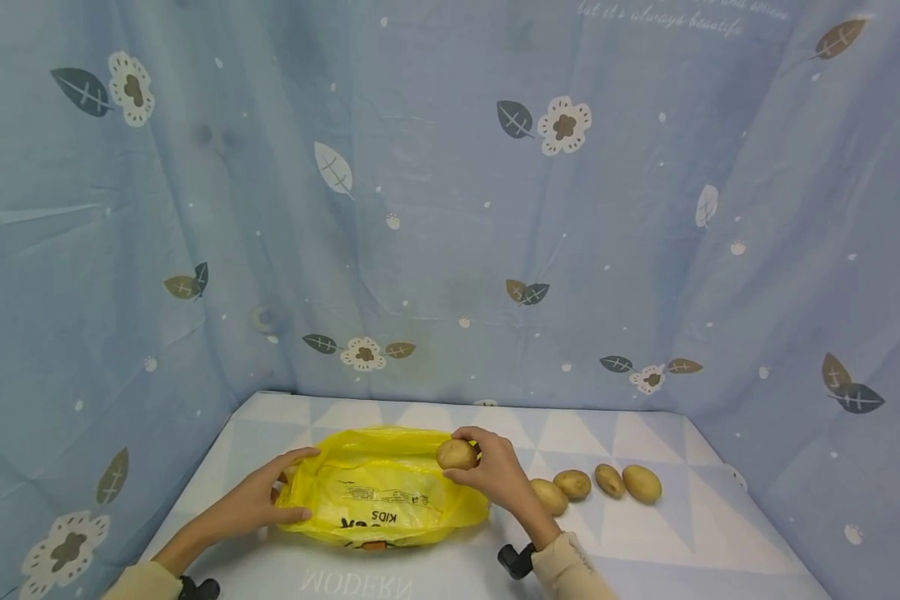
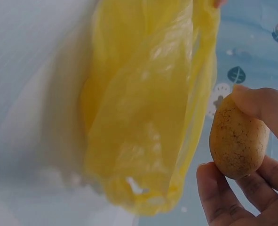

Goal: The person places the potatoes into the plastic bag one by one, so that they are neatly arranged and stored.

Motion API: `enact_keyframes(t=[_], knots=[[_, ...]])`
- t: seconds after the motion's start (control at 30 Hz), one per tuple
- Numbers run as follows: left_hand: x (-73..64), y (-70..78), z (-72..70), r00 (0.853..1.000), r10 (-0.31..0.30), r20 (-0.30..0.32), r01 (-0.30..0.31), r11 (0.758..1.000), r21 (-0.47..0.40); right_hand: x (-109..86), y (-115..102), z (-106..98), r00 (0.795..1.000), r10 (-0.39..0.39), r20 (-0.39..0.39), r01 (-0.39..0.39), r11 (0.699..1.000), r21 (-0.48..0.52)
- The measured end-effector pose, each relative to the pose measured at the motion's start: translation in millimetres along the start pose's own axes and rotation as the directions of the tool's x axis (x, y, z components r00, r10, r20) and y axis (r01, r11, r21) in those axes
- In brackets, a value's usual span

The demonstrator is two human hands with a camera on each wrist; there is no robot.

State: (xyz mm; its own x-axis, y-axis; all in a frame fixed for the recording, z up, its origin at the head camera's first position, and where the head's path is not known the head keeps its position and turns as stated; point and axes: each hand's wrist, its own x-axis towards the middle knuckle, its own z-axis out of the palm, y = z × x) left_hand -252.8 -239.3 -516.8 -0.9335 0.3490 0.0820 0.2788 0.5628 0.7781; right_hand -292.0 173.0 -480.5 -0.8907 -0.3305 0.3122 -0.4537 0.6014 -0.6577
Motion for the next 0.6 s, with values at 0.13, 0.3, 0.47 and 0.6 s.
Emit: enact_keyframes(t=[0.13, 0.3, 0.47, 0.6], knots=[[-0.3, 1.3, -0.2, 1.000, -0.005, -0.001, 0.005, 1.000, 0.003, 4.9, -7.4, 5.8, 1.000, -0.015, 0.019, 0.015, 1.000, 0.016], [-1.1, 2.4, -0.4, 1.000, -0.005, -0.006, 0.005, 1.000, 0.008, 12.0, -15.8, 14.1, 0.998, -0.026, 0.053, 0.025, 1.000, 0.018], [-2.0, 1.5, -0.2, 1.000, -0.004, -0.011, 0.004, 1.000, 0.009, 18.2, -21.9, 24.2, 0.996, -0.049, 0.078, 0.047, 0.998, 0.028], [-2.3, 0.6, -0.1, 1.000, -0.008, -0.011, 0.008, 1.000, 0.010, 22.4, -27.1, 34.4, 0.993, -0.065, 0.094, 0.061, 0.997, 0.037]])
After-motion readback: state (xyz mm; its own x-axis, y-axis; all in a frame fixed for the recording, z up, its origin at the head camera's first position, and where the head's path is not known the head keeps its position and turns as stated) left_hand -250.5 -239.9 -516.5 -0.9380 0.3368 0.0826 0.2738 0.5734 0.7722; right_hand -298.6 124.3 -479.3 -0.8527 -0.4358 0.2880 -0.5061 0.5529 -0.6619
